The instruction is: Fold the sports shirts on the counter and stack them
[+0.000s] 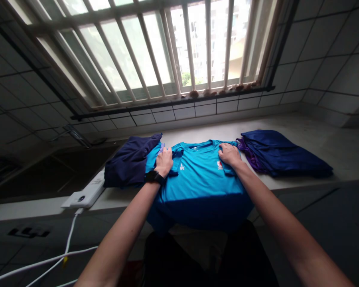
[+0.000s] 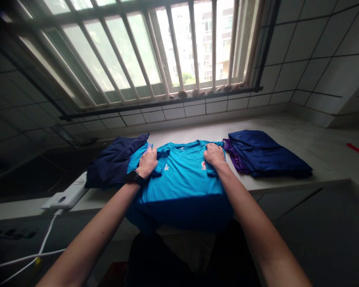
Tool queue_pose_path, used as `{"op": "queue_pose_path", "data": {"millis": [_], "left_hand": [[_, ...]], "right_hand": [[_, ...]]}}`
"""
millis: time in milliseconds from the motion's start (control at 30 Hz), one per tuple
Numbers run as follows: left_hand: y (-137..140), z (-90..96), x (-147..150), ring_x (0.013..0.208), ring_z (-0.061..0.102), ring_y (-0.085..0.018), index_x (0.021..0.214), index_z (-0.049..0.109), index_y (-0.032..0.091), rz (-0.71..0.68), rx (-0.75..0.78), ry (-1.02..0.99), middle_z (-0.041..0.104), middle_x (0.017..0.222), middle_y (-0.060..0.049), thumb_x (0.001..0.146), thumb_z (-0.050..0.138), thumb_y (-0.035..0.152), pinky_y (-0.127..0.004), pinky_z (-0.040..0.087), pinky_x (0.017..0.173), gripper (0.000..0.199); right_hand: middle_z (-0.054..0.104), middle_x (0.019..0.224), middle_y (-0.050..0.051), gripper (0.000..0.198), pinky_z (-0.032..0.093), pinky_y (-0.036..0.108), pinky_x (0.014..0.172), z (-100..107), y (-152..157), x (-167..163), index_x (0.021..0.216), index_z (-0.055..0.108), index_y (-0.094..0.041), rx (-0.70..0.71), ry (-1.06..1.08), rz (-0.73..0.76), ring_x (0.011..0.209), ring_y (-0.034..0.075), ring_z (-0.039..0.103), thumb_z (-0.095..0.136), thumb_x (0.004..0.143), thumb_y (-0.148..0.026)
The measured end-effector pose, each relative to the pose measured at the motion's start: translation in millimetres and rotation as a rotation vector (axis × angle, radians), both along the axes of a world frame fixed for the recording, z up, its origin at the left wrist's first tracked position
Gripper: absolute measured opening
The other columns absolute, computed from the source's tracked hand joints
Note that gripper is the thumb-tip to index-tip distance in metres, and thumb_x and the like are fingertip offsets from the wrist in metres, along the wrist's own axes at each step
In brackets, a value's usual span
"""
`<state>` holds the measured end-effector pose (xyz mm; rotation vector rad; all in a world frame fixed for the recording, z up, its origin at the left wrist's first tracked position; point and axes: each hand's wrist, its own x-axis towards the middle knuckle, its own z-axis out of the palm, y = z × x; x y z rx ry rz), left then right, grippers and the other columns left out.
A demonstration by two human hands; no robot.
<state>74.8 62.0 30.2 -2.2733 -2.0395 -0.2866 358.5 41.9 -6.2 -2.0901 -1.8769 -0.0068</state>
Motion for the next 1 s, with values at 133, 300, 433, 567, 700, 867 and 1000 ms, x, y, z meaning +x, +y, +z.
{"op": "queue_pose_path", "data": {"millis": [133, 300, 433, 567, 700, 867, 1000], "left_hand": [[3.6, -10.8, 3.8, 0.105, 0.073, -0.033, 0.149, 0.05, 0.013, -0.003, 0.064, 0.021, 0.054, 0.146, -0.026, 0.09, 0.038, 0.006, -0.037, 0.054, 0.084, 0.06], [3.3, -16.1, 3.5, 0.109, 0.072, -0.033, 0.157, 0.043, 0.013, 0.071, 0.083, -0.01, 0.057, 0.146, -0.024, 0.091, 0.041, 0.014, -0.04, 0.057, 0.088, 0.065], [4.2, -16.7, 4.0, 0.113, 0.071, -0.033, 0.16, 0.04, 0.012, 0.067, 0.055, 0.012, 0.061, 0.144, -0.024, 0.092, 0.044, 0.019, -0.04, 0.057, 0.091, 0.068], [6.5, -16.8, 3.4, 0.112, 0.071, -0.034, 0.162, 0.036, 0.01, 0.077, 0.017, 0.027, 0.06, 0.145, -0.025, 0.096, 0.042, 0.027, -0.042, 0.056, 0.091, 0.068], [5.3, -14.1, 1.9, 0.111, 0.071, -0.035, 0.156, 0.044, 0.01, 0.056, -0.012, 0.016, 0.064, 0.139, -0.024, 0.098, 0.043, 0.032, -0.042, 0.056, 0.09, 0.062], [1.8, -11.8, 0.8, 0.111, 0.072, -0.036, 0.139, 0.059, 0.01, 0.041, 0.029, -0.041, 0.068, 0.133, -0.022, 0.098, 0.046, 0.038, -0.041, 0.056, 0.088, 0.052], [3.2, -13.6, -0.3, 0.111, 0.073, -0.034, 0.156, 0.045, 0.011, 0.014, 0.035, -0.024, 0.066, 0.139, -0.021, 0.095, 0.048, 0.03, -0.04, 0.056, 0.089, 0.064]], "right_hand": [[0.067, 0.143, 0.014, 0.04, 0.041, 0.033, 0.11, 4.9, 1.3, 1.8, 0.133, 0.064, -0.016, 0.015, 0.073, -0.004, 0.131, 0.025, 0.06, 0.041, 0.101, -0.019], [0.069, 0.133, 0.015, 0.041, 0.045, 0.039, 0.105, 16.1, -1.7, 16.0, 0.124, 0.067, -0.015, 0.235, 0.139, -0.165, 0.122, 0.03, 0.061, 0.047, 0.09, -0.009], [0.066, 0.139, 0.018, 0.062, 0.05, 0.038, 0.104, 11.9, -1.3, 28.1, 0.139, 0.059, -0.01, 0.248, 0.188, -0.181, 0.124, 0.031, 0.062, 0.055, 0.078, -0.008], [0.061, 0.149, 0.02, 0.081, 0.052, 0.035, 0.102, 1.6, 5.4, 32.8, 0.154, 0.048, -0.01, 0.037, 0.176, -0.103, 0.126, 0.033, 0.064, 0.062, 0.074, -0.015], [0.064, 0.145, 0.02, 0.08, 0.052, 0.032, 0.1, 1.0, 9.2, 31.9, 0.153, 0.051, -0.011, -0.005, 0.125, -0.075, 0.123, 0.032, 0.066, 0.061, 0.074, -0.015], [0.07, 0.13, 0.018, 0.053, 0.053, 0.033, 0.09, 11.7, -0.6, 23.6, 0.129, 0.073, -0.014, -0.01, 0.066, -0.106, 0.109, 0.031, 0.07, 0.062, 0.078, -0.016], [0.072, 0.125, 0.016, 0.043, 0.053, 0.032, 0.085, 19.8, -10.0, 16.8, 0.118, 0.077, -0.017, 0.055, 0.027, -0.168, 0.104, 0.03, 0.072, 0.062, 0.079, -0.013]]}}
